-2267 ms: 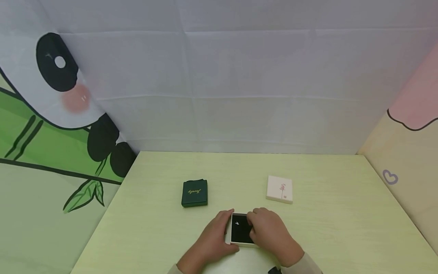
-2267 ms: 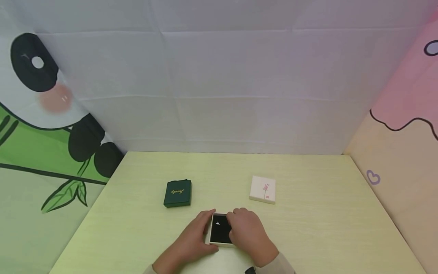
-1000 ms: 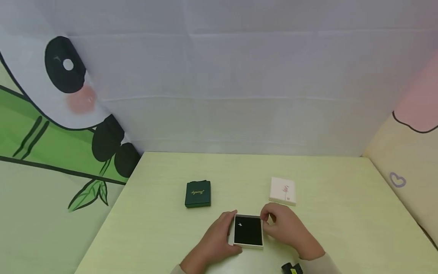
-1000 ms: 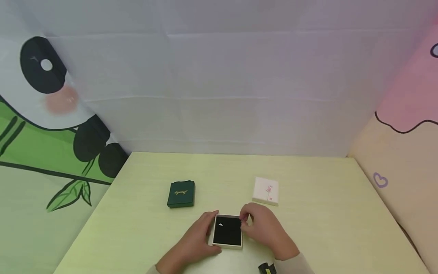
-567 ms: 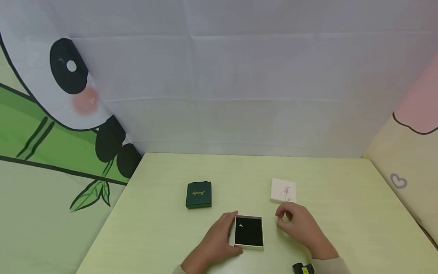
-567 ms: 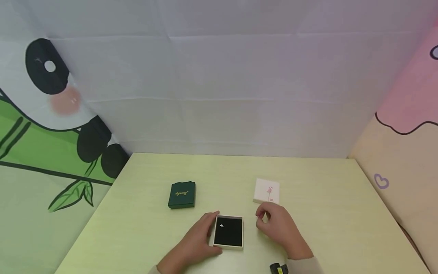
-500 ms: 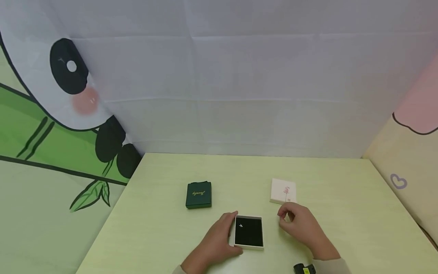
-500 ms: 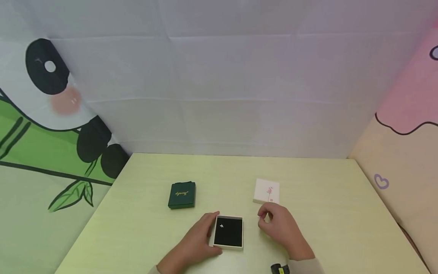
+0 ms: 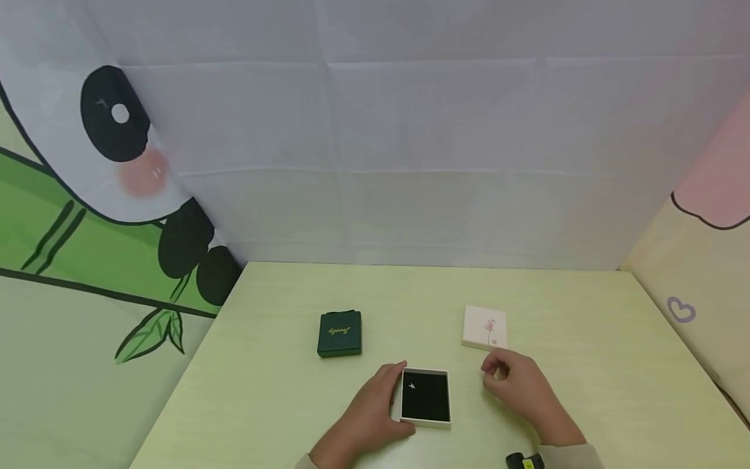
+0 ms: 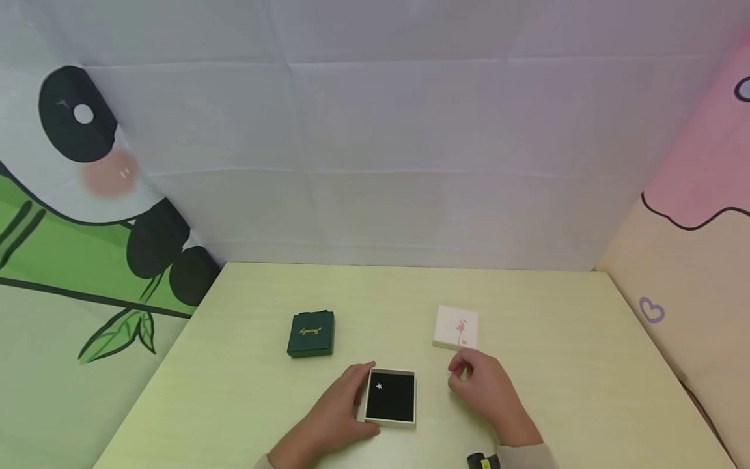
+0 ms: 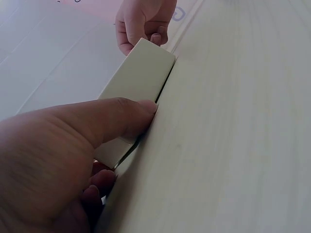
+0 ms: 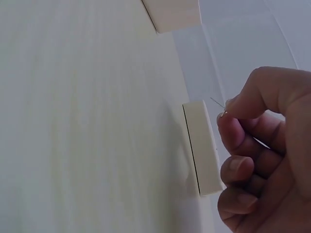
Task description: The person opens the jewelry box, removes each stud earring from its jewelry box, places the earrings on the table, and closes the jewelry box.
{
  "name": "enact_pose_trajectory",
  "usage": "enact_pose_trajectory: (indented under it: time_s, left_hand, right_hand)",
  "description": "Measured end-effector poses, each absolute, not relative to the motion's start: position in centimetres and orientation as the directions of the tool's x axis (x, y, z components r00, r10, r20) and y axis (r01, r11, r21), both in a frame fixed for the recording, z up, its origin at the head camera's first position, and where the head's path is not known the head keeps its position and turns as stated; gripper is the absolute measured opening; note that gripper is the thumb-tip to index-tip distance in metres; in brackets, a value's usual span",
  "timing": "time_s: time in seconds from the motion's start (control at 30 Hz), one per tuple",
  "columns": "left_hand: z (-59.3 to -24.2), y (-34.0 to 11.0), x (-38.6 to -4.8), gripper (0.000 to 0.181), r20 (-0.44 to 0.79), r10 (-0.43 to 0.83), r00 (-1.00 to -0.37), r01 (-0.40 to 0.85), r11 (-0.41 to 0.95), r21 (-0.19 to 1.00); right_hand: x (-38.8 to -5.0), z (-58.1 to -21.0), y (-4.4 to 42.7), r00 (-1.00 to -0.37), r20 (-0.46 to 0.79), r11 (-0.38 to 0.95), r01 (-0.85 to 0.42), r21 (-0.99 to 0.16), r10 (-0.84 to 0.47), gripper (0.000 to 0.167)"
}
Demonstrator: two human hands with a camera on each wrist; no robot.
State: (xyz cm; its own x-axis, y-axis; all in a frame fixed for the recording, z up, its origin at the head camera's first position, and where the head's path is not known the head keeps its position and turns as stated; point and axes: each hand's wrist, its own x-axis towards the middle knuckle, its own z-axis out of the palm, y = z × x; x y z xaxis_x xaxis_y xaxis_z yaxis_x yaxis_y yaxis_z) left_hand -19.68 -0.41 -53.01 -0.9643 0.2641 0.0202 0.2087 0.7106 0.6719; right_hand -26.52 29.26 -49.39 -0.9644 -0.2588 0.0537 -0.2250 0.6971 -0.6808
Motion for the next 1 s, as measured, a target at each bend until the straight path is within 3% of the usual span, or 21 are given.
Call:
enact_pose_trajectory:
  time_s: [0.4, 1.0]
  left_hand:
    - [-53.2, 0.1, -20.4, 0.104, -0.003, 0.248, -0.969, 0.179, 0.709, 0.682]
    - [-53.6, 0.2, -20.8, 0.104, 0.021, 0.252, -0.967, 0.201, 0.715, 0.67]
  right_hand:
    - [-27.7, -50.2, 29.9, -0.971, -0.04, 0.729, -0.148, -0.668, -0.234, 0.011]
    - [-28.2, -51.1, 30.2, -0.976, -0.052, 0.743, -0.124, -0.658, -0.21, 0.007]
